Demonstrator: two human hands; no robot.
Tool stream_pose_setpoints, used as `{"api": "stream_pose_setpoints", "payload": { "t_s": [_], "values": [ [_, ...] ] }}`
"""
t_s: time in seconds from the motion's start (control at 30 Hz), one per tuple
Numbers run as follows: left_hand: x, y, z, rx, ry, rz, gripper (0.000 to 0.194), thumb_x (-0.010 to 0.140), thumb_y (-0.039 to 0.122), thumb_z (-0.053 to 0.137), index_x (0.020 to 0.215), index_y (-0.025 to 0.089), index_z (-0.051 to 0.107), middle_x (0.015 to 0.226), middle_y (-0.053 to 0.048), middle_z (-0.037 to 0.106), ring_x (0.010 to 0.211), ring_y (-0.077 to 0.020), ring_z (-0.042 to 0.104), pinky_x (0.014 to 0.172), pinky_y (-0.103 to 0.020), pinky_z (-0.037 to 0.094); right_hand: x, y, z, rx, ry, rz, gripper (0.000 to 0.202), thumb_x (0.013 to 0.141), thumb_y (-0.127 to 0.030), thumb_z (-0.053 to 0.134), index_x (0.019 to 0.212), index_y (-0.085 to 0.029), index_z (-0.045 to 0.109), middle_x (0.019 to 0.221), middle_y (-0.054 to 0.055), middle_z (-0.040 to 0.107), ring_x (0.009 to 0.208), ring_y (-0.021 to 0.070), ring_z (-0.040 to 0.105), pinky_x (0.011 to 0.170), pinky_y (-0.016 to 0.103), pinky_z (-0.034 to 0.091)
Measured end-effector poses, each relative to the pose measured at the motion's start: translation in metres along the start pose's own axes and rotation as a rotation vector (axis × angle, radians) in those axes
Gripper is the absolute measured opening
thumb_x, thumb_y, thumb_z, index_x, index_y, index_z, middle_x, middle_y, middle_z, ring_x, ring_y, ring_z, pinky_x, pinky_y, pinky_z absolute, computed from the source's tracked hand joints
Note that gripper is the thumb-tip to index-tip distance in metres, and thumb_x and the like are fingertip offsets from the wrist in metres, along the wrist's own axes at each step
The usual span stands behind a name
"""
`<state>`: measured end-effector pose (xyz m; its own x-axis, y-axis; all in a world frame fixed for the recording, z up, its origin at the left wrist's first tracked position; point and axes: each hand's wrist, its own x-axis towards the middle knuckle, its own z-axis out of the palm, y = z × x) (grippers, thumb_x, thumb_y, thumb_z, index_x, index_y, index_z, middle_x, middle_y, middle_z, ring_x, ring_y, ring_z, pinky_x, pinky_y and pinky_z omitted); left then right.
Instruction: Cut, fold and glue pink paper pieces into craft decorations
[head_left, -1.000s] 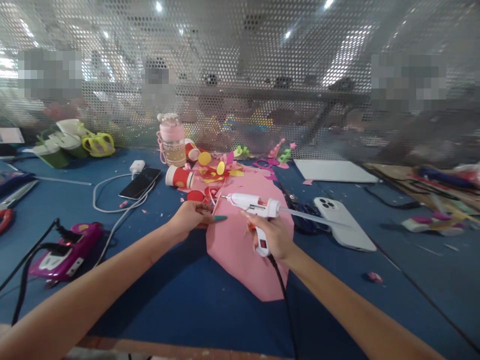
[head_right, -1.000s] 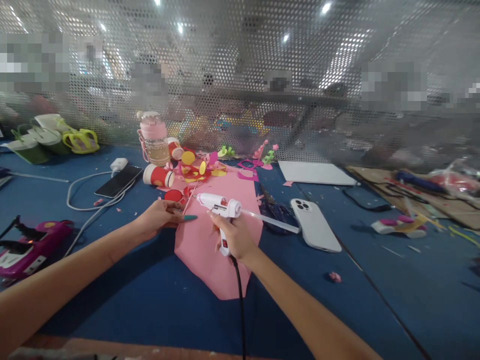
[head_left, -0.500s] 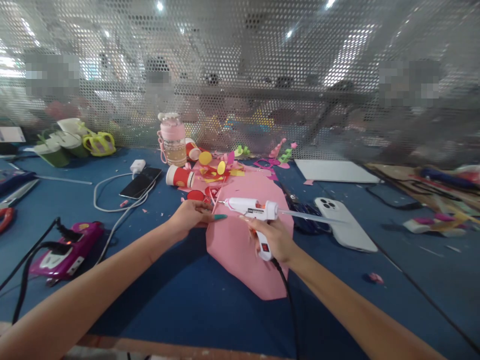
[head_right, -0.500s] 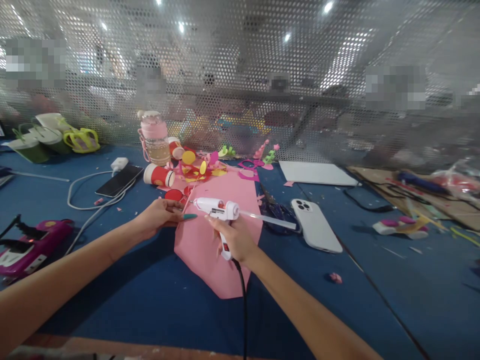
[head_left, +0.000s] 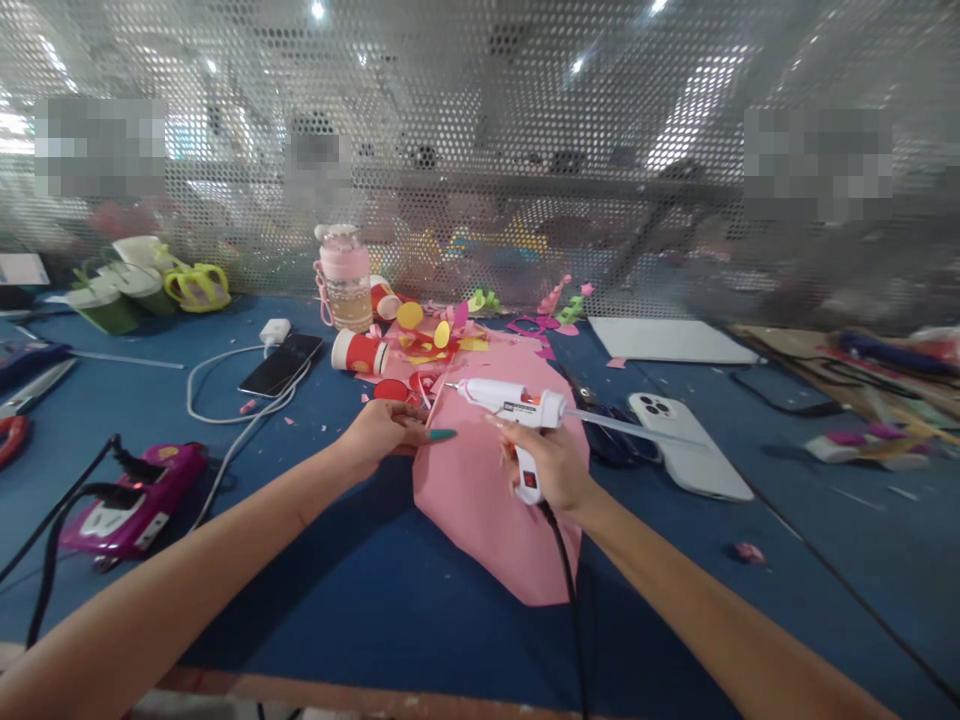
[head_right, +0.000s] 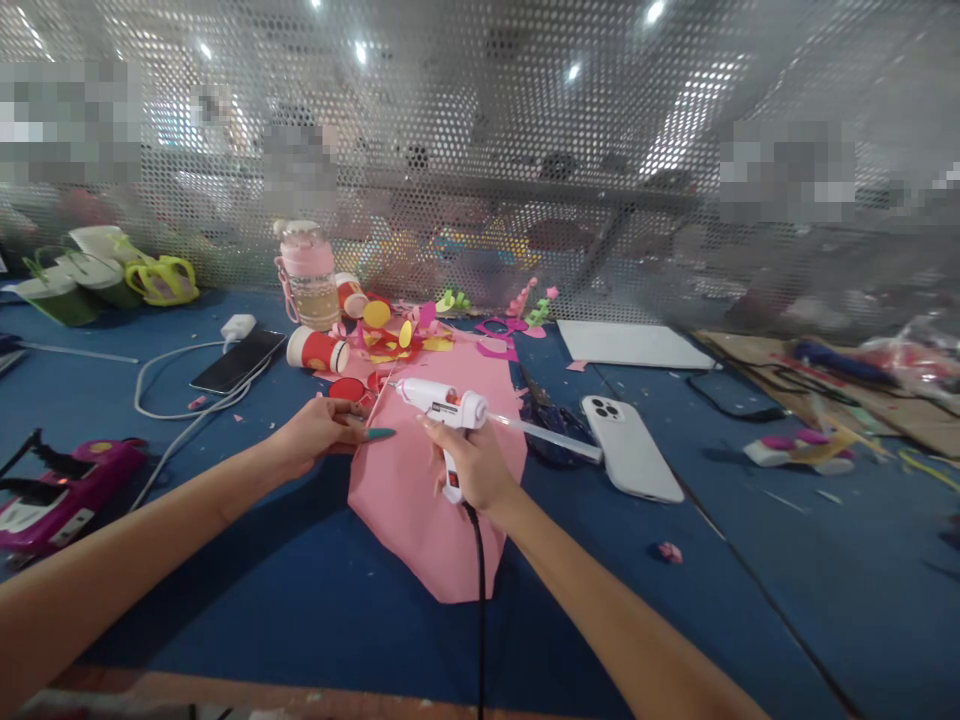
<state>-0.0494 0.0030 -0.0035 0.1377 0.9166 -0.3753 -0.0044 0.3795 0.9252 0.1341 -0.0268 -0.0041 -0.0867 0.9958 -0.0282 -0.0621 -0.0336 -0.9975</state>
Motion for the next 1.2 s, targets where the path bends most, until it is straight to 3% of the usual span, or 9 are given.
{"api": "stream_pose_setpoints", "payload": {
  "t_s": [0.27,0.6,0.73,0.83,0.97,1.1,1.2],
  "values": [
    [-0.006,0.005,0.005,-0.011,0.062,-0.017,0.023,0.051,0.004,0.075,0.066,0.011,0.059,0.05,0.003,0.057,0.052,-0.0095,0.057,0.06,-0.024,0.052,-0.007,0.001,0.001,-0.051,-0.073,0.028,0.03,0.059,-0.04,0.063,0.05,-0.018,0.045,0.034,-0.007,0.041,0.024,0.0067,0.038,0.024,0.018,0.032],
    [-0.002,0.003,0.001,-0.019,0.053,-0.008,0.02,0.053,0.001,0.071,0.066,0.01,0.058,0.049,0.003,0.058,0.048,-0.007,0.055,0.05,-0.018,0.049,-0.008,0.001,0.0,-0.125,-0.163,0.03,0.027,0.063,-0.039,0.059,0.055,-0.018,0.046,0.038,-0.007,0.044,0.026,0.0059,0.04,0.025,0.017,0.031],
    [-0.003,0.005,0.003,0.002,0.062,-0.027,0.02,0.053,0.002,0.071,0.064,0.011,0.058,0.051,0.002,0.059,0.05,-0.008,0.056,0.051,-0.019,0.049,-0.009,-0.003,-0.001,-0.074,-0.128,0.014,0.026,0.061,-0.039,0.059,0.056,-0.017,0.047,0.037,-0.007,0.044,0.024,0.0055,0.038,0.024,0.017,0.03],
    [-0.002,0.008,0.0,0.06,0.073,-0.013,0.023,0.05,0.004,0.073,0.064,0.011,0.057,0.052,0.001,0.06,0.051,-0.0092,0.057,0.051,-0.02,0.048,-0.008,-0.004,-0.004,0.019,-0.039,-0.075,0.024,0.061,-0.04,0.057,0.061,-0.017,0.05,0.038,-0.007,0.045,0.023,0.0065,0.037,0.024,0.019,0.031],
    [0.001,0.02,-0.018,0.261,0.166,0.179,0.023,0.05,0.007,0.073,0.067,0.012,0.059,0.051,0.002,0.06,0.047,-0.0094,0.054,0.048,-0.021,0.044,-0.008,0.001,-0.01,0.081,0.094,-0.248,0.024,0.065,-0.041,0.052,0.068,-0.017,0.052,0.042,-0.005,0.048,0.027,0.0089,0.041,0.026,0.022,0.036],
    [0.002,0.05,-0.045,0.377,0.273,0.367,0.02,0.053,0.011,0.072,0.07,0.012,0.061,0.055,0.0,0.062,0.05,-0.0106,0.055,0.051,-0.022,0.044,-0.012,0.008,-0.004,-0.181,0.039,-0.229,0.021,0.072,-0.04,0.043,0.072,-0.019,0.046,0.041,-0.007,0.039,0.03,0.0113,0.041,0.031,0.026,0.04],
    [-0.004,0.084,-0.064,0.479,0.383,0.469,0.023,0.052,0.013,0.072,0.072,0.012,0.062,0.055,-0.001,0.062,0.051,-0.0124,0.055,0.053,-0.025,0.044,-0.022,0.007,0.016,-0.679,-0.043,-0.358,0.011,0.071,-0.028,0.044,0.075,-0.019,0.043,0.063,0.001,0.051,0.05,0.0149,0.053,0.047,0.029,0.047]
  ]
}}
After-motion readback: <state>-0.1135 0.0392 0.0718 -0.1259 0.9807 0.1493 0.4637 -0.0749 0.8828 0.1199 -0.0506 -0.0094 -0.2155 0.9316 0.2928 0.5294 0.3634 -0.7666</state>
